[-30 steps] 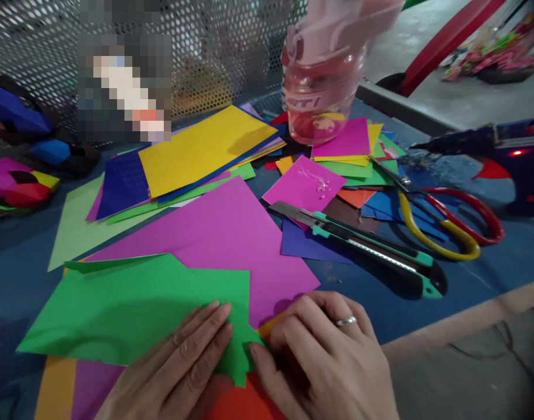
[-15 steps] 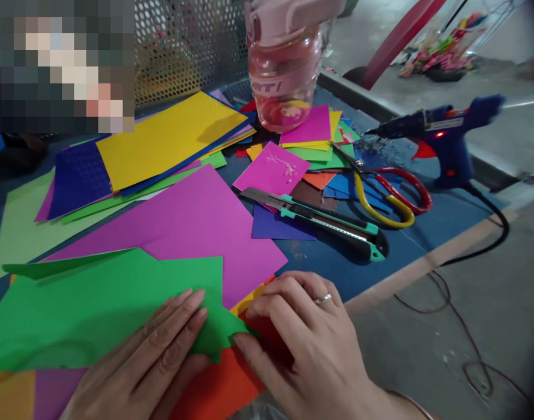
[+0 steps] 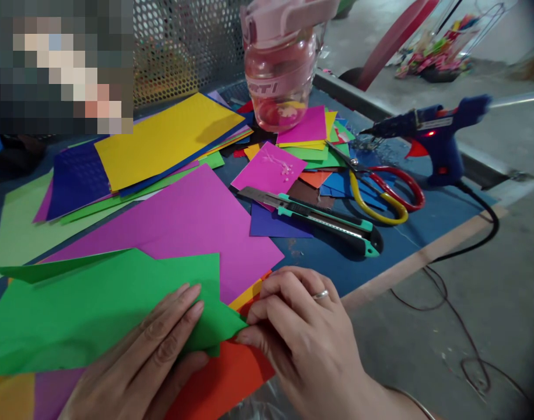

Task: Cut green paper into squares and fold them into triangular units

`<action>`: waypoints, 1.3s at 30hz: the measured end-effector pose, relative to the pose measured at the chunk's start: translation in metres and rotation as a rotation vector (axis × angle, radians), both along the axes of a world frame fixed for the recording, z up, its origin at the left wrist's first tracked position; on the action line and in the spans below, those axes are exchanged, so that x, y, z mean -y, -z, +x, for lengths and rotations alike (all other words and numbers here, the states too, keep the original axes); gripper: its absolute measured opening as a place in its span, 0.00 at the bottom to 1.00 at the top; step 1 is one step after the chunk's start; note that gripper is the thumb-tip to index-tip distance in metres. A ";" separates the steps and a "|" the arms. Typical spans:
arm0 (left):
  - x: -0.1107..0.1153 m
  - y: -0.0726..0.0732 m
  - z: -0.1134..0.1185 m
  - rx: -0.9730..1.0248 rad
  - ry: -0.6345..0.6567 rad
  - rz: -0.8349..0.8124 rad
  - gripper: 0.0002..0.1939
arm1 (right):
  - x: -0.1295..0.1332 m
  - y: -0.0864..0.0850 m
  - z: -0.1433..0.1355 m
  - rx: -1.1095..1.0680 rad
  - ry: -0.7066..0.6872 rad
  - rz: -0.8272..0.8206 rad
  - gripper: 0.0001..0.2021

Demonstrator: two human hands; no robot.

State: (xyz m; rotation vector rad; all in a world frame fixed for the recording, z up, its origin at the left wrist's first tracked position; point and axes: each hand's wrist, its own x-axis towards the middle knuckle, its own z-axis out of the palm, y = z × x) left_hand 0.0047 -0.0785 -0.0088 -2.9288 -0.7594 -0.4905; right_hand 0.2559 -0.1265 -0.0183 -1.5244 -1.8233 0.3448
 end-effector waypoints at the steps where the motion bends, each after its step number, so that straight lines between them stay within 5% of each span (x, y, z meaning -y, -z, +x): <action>1: 0.001 0.001 -0.001 -0.003 -0.007 -0.008 0.26 | 0.000 0.000 0.000 0.005 0.004 -0.014 0.09; 13: 0.002 0.001 -0.004 -0.107 0.015 -0.068 0.35 | -0.003 -0.006 -0.002 -0.086 0.006 -0.064 0.07; 39: -0.004 0.000 -0.003 -0.106 0.098 -0.133 0.30 | -0.004 -0.004 -0.004 -0.023 0.030 -0.049 0.04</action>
